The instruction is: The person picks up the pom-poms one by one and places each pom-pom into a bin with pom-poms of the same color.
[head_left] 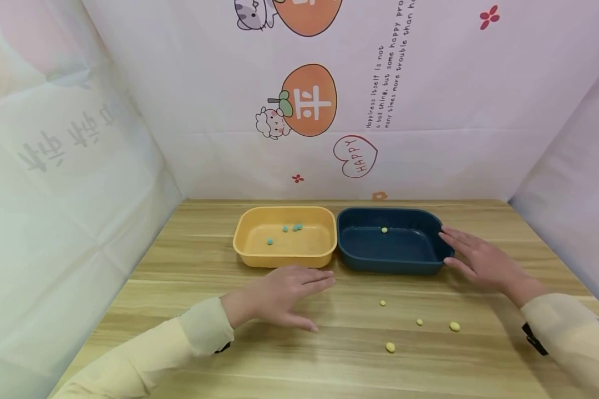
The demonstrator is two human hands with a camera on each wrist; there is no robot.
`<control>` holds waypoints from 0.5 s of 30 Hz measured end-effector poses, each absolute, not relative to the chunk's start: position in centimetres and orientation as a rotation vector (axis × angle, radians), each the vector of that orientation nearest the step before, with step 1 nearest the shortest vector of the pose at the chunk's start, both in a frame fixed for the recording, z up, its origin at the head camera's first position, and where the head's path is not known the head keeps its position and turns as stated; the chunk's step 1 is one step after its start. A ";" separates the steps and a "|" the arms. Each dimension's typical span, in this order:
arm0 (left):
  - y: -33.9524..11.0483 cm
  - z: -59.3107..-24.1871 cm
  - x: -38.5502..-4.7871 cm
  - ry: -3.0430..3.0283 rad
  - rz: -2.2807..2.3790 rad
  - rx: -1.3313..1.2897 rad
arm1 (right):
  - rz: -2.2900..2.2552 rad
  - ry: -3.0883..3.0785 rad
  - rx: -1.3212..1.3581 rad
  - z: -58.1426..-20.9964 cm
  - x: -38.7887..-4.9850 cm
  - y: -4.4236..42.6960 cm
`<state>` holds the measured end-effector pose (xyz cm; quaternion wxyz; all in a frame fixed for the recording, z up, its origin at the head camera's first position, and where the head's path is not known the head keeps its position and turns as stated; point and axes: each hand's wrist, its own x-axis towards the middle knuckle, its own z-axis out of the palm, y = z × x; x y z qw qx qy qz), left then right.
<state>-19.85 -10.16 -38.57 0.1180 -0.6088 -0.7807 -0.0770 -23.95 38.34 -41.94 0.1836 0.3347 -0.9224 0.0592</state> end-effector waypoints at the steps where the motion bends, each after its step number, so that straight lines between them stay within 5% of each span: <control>1: -9.9 -38.7 -19.8 -2.271 -0.225 -1.790 | 0.173 -2.599 0.941 -42.0 -24.0 38.3; 15: -5.2 -39.0 -17.8 -2.272 -0.291 -1.929 | 0.199 -2.607 0.920 -42.2 -24.1 38.4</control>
